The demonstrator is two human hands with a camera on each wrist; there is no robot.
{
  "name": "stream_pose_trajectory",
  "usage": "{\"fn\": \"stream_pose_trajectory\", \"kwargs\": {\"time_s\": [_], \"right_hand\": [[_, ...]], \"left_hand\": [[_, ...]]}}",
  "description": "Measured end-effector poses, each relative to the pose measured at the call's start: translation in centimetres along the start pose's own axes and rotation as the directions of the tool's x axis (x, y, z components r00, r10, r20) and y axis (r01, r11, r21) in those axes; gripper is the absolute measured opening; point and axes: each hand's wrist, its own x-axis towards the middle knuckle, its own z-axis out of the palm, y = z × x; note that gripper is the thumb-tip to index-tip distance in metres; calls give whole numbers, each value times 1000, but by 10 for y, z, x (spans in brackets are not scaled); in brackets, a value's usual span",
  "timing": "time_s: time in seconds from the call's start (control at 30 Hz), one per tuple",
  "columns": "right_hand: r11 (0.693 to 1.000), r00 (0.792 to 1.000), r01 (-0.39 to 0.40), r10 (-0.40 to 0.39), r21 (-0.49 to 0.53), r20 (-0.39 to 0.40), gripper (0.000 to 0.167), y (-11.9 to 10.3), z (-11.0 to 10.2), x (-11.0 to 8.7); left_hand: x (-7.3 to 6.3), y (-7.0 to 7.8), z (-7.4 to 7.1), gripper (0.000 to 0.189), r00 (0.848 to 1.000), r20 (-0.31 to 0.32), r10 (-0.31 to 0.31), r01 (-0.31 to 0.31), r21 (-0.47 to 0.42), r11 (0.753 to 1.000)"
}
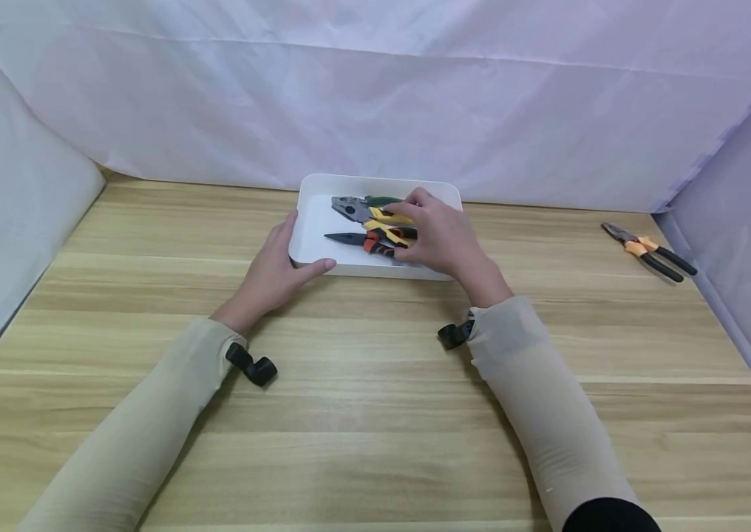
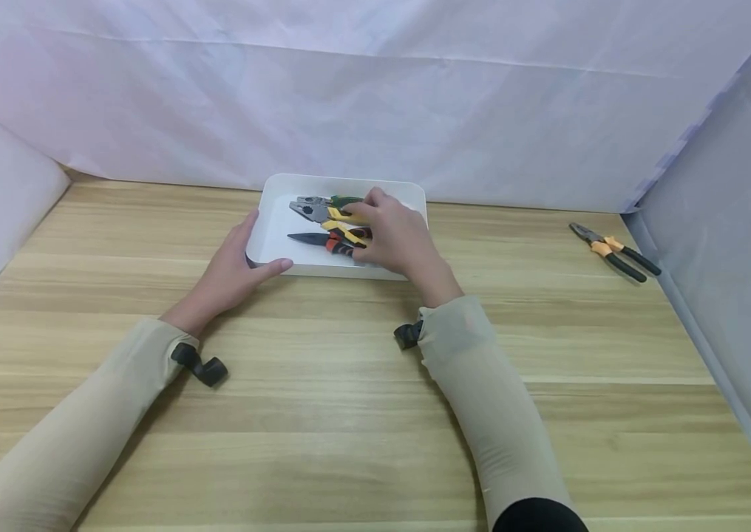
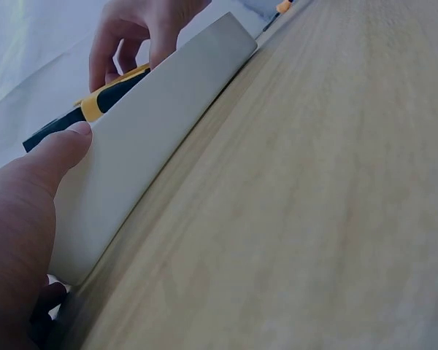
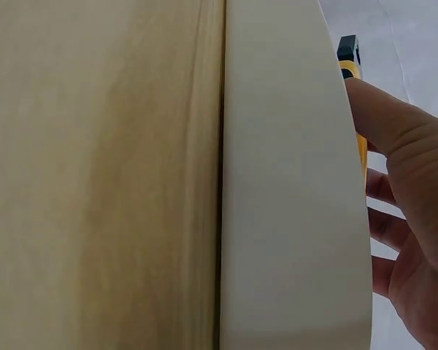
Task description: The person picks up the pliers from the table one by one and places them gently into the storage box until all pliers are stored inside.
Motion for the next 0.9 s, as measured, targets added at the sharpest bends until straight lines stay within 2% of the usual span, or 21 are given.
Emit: {"fn": "stream_pose_trajectory", "kwargs": {"time_s": [0.3,0.9], "right_hand": [[1000,996,3,-5,17,86,66,3,5,3],[999,989,4,-9,32,149,65,6,9,7]], "left_hand": [[0,-2,-1,115,1000,-5,4,-4,-1,1000],[0,-6,-1,116,1000,-2,3,-3,-11,1000]]}}
